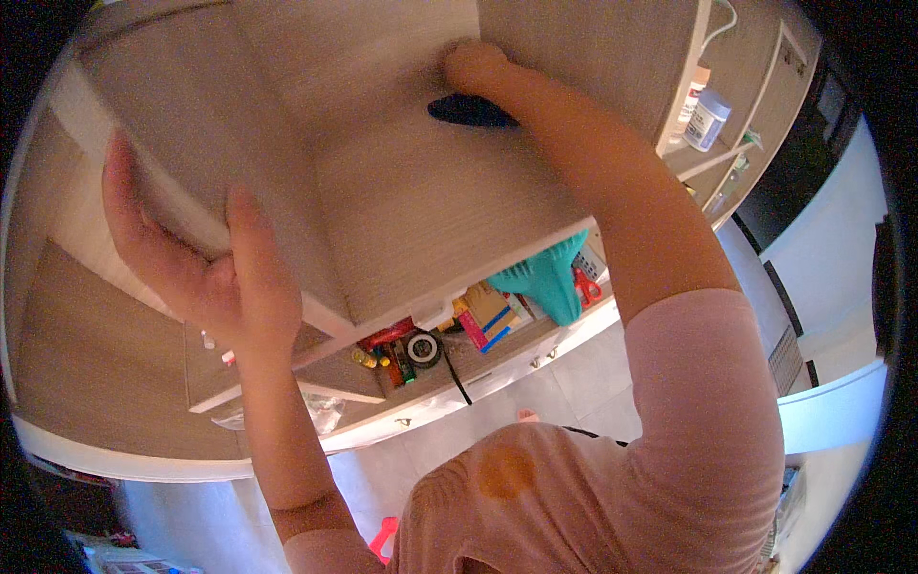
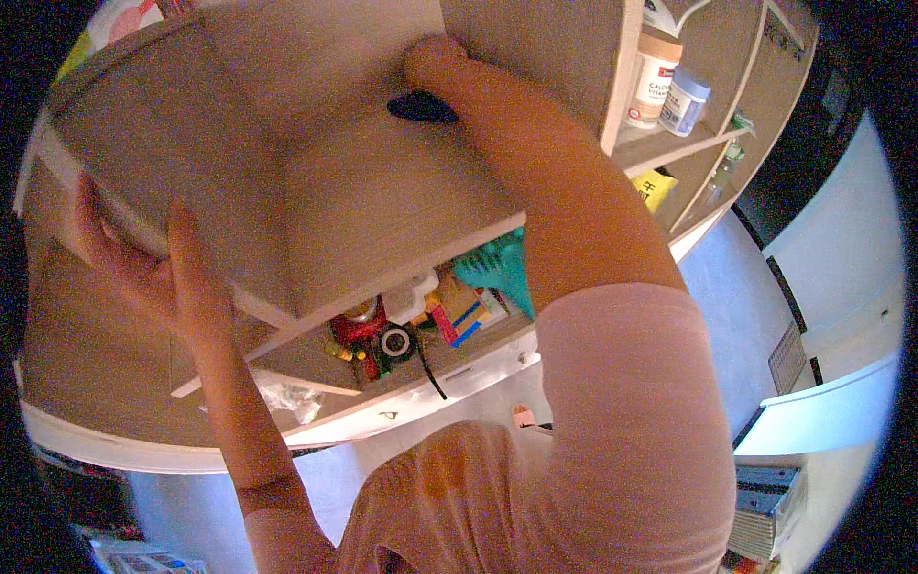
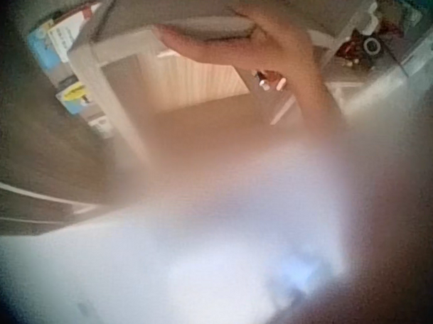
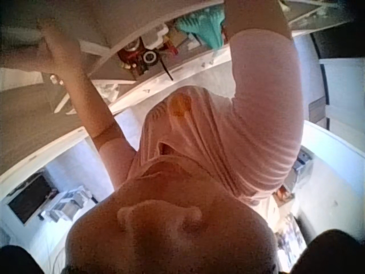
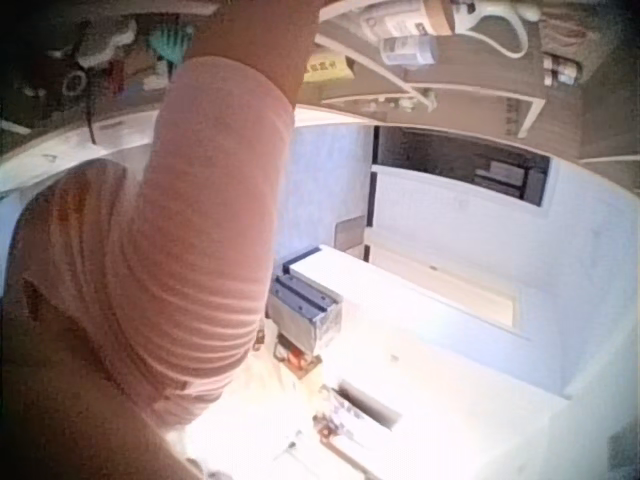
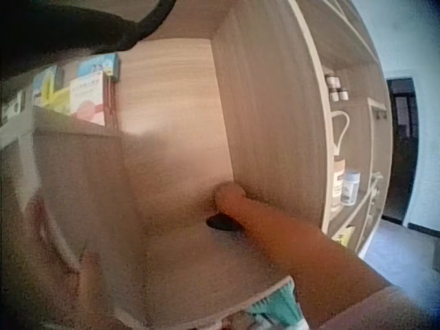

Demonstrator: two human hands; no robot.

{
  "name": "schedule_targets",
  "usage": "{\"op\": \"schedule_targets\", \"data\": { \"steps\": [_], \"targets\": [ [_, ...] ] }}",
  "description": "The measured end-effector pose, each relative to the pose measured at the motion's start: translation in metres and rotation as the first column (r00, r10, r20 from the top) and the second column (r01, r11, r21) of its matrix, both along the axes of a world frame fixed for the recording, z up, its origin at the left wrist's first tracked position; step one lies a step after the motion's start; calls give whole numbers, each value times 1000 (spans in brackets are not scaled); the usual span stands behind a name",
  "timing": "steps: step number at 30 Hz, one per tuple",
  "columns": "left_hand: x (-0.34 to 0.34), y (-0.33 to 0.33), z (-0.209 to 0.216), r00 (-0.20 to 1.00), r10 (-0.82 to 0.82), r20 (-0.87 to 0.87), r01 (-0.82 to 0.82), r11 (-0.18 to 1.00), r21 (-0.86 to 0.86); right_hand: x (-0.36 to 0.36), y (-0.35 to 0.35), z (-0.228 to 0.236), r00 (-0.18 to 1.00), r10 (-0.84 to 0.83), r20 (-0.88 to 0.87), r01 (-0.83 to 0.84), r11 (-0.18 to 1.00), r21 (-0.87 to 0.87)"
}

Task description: The person removes various items from a wooden cabinet, including boxes, bottles, and a jar, placing them on the floor or holding them. They then wipe the empty shelves with a cloth and a dark cloth. Finally, the person places some of the items back onto the cleaned shelves.

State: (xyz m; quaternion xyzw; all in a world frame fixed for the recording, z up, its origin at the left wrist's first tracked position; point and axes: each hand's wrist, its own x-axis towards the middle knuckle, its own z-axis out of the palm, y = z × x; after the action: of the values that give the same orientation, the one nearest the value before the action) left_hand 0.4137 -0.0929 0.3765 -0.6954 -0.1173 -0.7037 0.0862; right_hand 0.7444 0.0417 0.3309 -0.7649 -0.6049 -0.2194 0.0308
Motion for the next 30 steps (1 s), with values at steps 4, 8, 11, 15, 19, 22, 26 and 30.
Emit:
{"op": "schedule_targets", "data": {
  "steps": [4,8,11,15,19,22,26,30],
  "targets": [
    [0,-2,-1,999,34,-27,-34,999,21,-1,-42,5,990,59,125,-42,990,-135],
    [1,-4,-3,999,-47,9,46,997,65,-12,-98,9,966,138,219,-70,954,-293],
    [6,-5,-5,996,-84,9,84,996,19,-15,-153,11,915,241,324,-118,927,-356],
    [3,-7,-2,993,-118,14,118,993,5,-73,-248,31,971,184,155,-150,967,-203],
    [3,-9,-1,1000,-29,-4,29,999,-17,-73,-290,49,974,217,64,-183,922,-342],
    [-2,-2,-3,996,-83,-20,84,996,18,-113,-298,69,982,156,-102,-169,977,-129],
    [1,-5,-3,995,-87,-51,87,996,12,-96,-234,22,862,423,278,-486,846,219],
    [-1,-5,-1,997,-46,-56,48,998,27,-86,-189,-21,887,434,-159,-435,900,34]
  ]
}}
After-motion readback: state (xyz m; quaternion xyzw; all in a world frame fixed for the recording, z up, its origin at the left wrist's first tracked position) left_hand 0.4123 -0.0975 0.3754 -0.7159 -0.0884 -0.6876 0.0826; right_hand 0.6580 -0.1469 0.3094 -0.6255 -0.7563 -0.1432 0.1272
